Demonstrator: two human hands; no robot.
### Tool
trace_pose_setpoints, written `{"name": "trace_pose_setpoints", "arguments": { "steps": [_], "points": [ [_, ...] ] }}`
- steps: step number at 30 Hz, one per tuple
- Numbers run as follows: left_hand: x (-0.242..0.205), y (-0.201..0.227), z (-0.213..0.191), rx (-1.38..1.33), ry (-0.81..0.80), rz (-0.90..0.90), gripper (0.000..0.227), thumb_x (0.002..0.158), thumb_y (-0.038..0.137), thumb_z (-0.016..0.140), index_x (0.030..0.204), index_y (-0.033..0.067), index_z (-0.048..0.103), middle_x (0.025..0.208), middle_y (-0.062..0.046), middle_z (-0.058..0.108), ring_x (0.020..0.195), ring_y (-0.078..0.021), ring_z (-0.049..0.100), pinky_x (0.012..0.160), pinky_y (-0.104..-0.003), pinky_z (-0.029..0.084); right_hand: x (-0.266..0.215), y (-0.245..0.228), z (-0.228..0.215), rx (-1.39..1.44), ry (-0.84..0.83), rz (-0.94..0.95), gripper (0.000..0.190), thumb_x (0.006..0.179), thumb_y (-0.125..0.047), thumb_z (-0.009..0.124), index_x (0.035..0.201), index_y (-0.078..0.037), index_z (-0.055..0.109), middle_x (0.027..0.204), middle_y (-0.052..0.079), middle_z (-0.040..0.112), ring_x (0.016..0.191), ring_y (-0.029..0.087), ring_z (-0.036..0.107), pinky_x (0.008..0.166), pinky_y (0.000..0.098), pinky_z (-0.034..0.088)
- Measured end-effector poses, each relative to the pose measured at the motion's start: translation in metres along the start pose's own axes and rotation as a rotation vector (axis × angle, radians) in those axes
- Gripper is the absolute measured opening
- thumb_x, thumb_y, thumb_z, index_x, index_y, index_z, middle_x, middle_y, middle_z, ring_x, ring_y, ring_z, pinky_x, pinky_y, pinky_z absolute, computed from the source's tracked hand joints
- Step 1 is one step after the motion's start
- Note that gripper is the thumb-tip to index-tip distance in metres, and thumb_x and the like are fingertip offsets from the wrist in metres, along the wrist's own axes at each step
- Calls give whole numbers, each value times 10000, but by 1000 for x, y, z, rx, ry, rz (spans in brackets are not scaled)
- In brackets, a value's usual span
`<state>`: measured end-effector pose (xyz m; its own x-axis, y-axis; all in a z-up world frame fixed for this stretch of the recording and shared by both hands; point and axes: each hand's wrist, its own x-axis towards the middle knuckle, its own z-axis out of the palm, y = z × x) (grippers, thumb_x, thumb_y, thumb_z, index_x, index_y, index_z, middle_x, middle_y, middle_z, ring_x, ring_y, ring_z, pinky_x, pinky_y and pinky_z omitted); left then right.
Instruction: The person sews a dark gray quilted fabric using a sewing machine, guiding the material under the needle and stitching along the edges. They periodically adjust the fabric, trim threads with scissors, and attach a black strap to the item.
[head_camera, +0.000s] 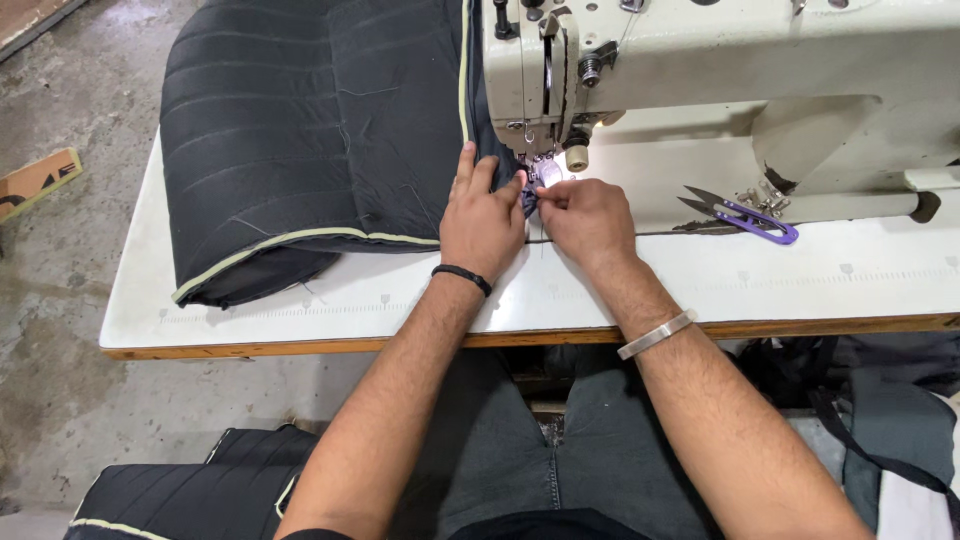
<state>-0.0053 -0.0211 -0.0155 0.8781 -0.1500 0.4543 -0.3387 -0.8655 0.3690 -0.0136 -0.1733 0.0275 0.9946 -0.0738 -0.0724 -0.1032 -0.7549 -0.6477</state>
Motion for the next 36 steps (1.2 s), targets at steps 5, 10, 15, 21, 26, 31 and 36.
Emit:
{"name": "trace_pose_setpoints", "arguments": {
  "steps": [5, 10, 15, 21, 26, 31, 36],
  "points": [
    [-7, 8, -3, 106, -71, -9, 444, 900, 263, 580, 1307, 142, 712, 1474, -224, 496, 1499, -409, 305, 1167, -589, 332, 2, 1, 2, -56, -2, -41, 191, 923, -240, 711, 1062, -135, 791, 921, 64, 781, 825, 190, 753, 822, 315, 607],
    [-10, 18, 0, 182, -142, -34, 621, 834, 318, 540, 1388, 50, 622, 1511, -258, 448, 1505, -406, 268, 1158, -612, 306, 17, 6, 3, -162, 1, -82, 149, 932, -203, 716, 1027, -136, 809, 953, 67, 777, 859, 203, 741, 842, 346, 593],
    [-3, 27, 4, 175, -98, -53, 673, 831, 347, 562, 1393, -22, 596, 1529, -256, 433, 1514, -393, 267, 1171, -593, 312, 33, 9, 4, -17, 71, -57, 137, 888, -197, 726, 979, -163, 822, 930, 69, 786, 830, 194, 754, 795, 339, 606],
    [6, 17, 8, 84, -81, -81, 644, 780, 288, 580, 1360, 15, 633, 1506, -217, 454, 1506, -374, 278, 1173, -558, 318, 54, 25, 7, 37, 149, -141, 142, 873, -214, 784, 943, -95, 818, 885, 139, 784, 798, 253, 759, 731, 375, 601],
    [23, -1, 8, 83, -70, -43, 454, 853, 214, 622, 1280, 93, 715, 1503, -202, 460, 1507, -384, 276, 1176, -537, 337, 60, 25, 3, -96, 90, -59, 265, 894, -301, 804, 952, -43, 788, 885, 150, 767, 811, 276, 754, 742, 376, 589],
    [34, -11, 11, 100, -126, -63, 356, 886, 216, 650, 1217, 132, 748, 1515, -190, 448, 1507, -383, 253, 1183, -525, 321, 0, 53, -57, -188, 379, -216, 279, 928, -177, 730, 1196, -131, 791, 1124, 118, 756, 942, 276, 711, 892, 419, 553],
    [35, -11, 8, 65, -149, -91, 381, 877, 333, 729, 1203, 136, 748, 1513, -166, 443, 1501, -373, 250, 1190, -503, 304, -41, 105, -97, -679, 240, 0, 359, 930, -268, 761, 1277, -177, 768, 1147, 118, 711, 1146, 312, 581, 1001, 486, 418]
  ]
}}
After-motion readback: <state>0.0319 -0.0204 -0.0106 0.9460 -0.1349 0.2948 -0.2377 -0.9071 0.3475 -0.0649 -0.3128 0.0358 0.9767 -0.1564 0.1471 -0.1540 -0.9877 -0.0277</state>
